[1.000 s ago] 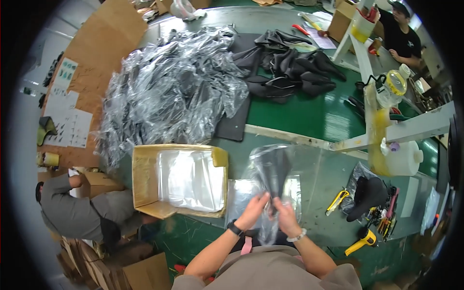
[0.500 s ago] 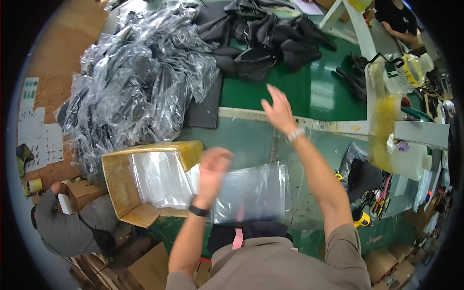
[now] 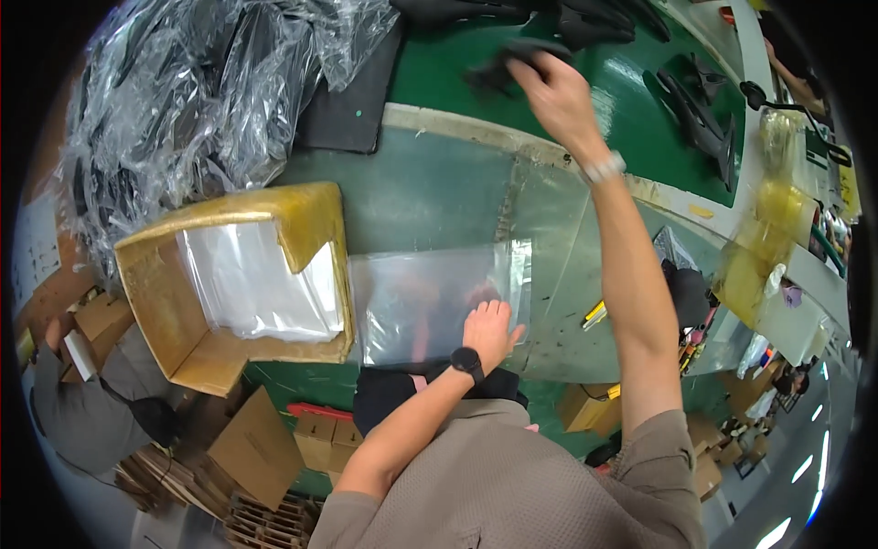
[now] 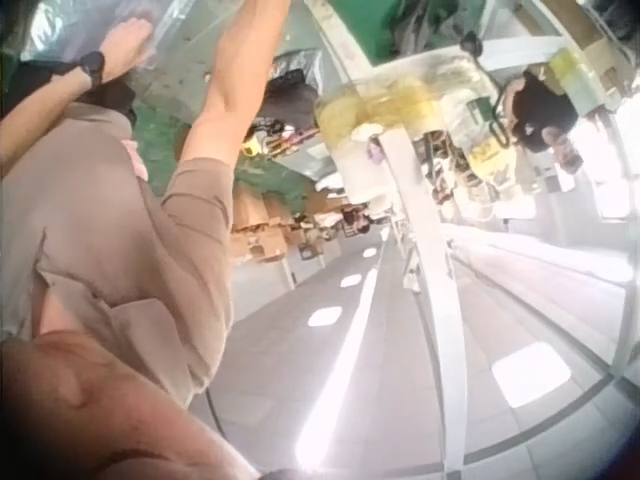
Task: Packing bicycle seats into plastic bags at a manufacturing facility workbench.
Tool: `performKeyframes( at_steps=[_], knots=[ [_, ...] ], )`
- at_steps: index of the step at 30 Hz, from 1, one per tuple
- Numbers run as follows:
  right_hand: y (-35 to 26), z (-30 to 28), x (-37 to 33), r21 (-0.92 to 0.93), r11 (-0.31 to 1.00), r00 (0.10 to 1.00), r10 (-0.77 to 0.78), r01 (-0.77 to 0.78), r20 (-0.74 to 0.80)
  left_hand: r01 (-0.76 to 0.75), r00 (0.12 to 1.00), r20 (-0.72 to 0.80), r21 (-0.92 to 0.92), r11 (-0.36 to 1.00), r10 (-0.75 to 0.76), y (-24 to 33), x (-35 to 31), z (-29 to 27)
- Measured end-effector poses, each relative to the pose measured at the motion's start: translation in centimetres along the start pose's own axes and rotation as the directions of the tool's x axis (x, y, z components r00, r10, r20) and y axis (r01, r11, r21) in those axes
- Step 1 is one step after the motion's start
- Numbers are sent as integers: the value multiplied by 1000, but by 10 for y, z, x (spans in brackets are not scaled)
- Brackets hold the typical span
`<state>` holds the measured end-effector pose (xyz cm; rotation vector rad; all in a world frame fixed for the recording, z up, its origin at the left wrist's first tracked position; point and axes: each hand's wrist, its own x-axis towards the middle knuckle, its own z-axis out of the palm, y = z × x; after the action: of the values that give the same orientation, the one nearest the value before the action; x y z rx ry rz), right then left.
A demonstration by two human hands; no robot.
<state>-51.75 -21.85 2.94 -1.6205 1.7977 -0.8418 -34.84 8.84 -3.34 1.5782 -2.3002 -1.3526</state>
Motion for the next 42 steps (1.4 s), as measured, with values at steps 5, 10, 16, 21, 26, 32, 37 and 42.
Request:
performKeyframes(
  at_steps=[5, 10, 16, 21, 26, 32, 37, 42],
  knots=[
    [64, -54, -138, 923, 261, 885, 441, -284, 147, -128, 991, -10, 115, 985, 130, -16, 3, 29],
    [100, -38, -203, 847, 46, 727, 539, -530, 426, -139, 989, -13, 214, 967, 145, -17, 1, 29],
    [131, -28, -254, 658, 459, 603, 797, -597, -9, -111, 994, -14, -29, 993, 111, -25, -8, 18],
    [89, 9, -343, 551, 694, 666, 683, -464, -299, 144, 989, 5, -325, 935, -150, -30, -13, 14],
    [8, 81, -309, -14, 791, 762, 583, -611, -282, 193, 980, 16, -348, 917, -201, -31, -15, 13],
    [27, 83, -285, 198, 698, 680, 716, -689, -157, 299, 953, 100, -469, 831, -286, -75, -22, 33],
    [71, 32, -326, 425, 660, 682, 721, -619, -126, 305, 944, 73, -561, 769, -321, -48, -25, 25],
    [87, 7, -353, -274, 793, 792, 377, -543, -480, 275, 949, 16, -534, 799, -316, -37, -34, 18]
  ],
)
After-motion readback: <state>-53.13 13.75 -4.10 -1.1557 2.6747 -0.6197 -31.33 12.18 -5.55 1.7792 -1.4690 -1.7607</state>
